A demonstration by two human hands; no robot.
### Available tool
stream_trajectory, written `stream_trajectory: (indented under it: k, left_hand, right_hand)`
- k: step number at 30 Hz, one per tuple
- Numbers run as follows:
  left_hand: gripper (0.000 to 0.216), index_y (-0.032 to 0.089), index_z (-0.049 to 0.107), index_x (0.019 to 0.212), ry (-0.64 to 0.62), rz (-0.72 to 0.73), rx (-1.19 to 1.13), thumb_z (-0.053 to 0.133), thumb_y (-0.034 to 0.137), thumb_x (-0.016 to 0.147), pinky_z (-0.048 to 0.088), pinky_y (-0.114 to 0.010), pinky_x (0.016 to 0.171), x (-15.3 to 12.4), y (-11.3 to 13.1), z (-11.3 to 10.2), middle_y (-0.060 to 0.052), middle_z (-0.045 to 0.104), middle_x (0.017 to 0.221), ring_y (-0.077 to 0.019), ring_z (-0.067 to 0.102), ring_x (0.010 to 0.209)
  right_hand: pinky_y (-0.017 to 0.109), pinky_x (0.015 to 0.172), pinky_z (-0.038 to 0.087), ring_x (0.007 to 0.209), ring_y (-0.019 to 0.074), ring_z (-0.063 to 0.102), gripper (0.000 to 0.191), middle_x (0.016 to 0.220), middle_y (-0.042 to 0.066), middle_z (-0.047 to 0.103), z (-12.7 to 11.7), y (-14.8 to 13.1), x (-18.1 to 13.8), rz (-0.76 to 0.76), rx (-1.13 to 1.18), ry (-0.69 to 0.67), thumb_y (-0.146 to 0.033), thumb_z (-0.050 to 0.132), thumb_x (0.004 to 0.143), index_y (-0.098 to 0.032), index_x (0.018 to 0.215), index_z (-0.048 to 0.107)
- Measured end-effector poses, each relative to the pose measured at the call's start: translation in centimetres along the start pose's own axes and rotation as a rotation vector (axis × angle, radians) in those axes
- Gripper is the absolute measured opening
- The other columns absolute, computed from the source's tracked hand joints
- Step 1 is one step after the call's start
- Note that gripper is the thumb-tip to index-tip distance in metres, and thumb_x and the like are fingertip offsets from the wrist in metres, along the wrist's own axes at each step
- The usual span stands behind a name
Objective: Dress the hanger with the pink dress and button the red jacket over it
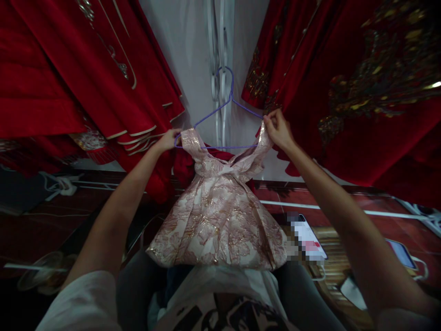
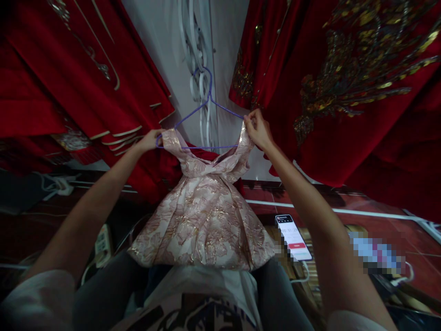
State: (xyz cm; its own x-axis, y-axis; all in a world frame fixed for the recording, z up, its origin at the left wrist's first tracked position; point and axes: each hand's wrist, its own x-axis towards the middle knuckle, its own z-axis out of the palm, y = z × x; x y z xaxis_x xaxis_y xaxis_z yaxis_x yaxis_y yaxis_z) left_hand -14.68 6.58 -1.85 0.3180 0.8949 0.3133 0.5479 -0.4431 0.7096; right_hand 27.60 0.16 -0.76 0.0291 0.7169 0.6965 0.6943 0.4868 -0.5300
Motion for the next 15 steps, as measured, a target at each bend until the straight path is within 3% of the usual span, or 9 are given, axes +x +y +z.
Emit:
stream_trajectory:
  k: [4,7,10,15]
  left_hand:
    - [0.026,0.012,0.065,0.090,0.219,0.010,0.090,0.060,0.033,0.075,0.047,-0.036,0.088,3.6,5.3,-3.1,-0.006,0.066,0.087,-0.0214,0.061,0.090]
    - [0.021,0.010,0.063,0.090,0.311,0.063,0.099,0.061,0.026,0.076,0.043,-0.036,0.093,5.1,8.4,-3.0,-0.006,0.063,0.090,-0.0237,0.059,0.101]
    - [0.019,0.008,0.061,0.092,0.429,0.147,-0.070,0.055,0.023,0.084,0.042,-0.038,0.093,4.7,10.1,-0.1,-0.006,0.058,0.091,-0.0251,0.057,0.107]
    - [0.022,0.016,0.059,0.091,0.387,0.255,-0.128,0.069,0.027,0.075,0.044,-0.035,0.090,1.0,11.4,5.6,-0.005,0.060,0.089,-0.0240,0.057,0.102]
  right_hand:
    - [0.042,0.076,0.046,0.080,0.0237,0.058,0.055,0.088,0.008,0.061,-0.2,0.0,0.1,-0.025,-0.014,0.027,-0.070,0.035,0.087,-0.024,0.112,0.052]
    - [0.043,0.079,0.045,0.086,0.0262,0.059,0.053,0.091,0.009,0.060,-0.6,-0.8,-0.2,-0.019,-0.064,0.037,-0.069,0.035,0.088,-0.025,0.111,0.052]
    - [0.043,0.080,0.045,0.089,0.0274,0.059,0.051,0.092,0.010,0.060,-0.7,-1.8,-0.9,0.018,-0.102,0.038,-0.068,0.035,0.088,-0.025,0.110,0.052]
    - [0.037,0.071,0.046,0.076,0.0226,0.057,0.046,0.078,0.007,0.059,-0.9,-1.9,-0.1,0.056,-0.098,0.026,-0.064,0.039,0.089,-0.023,0.095,0.057]
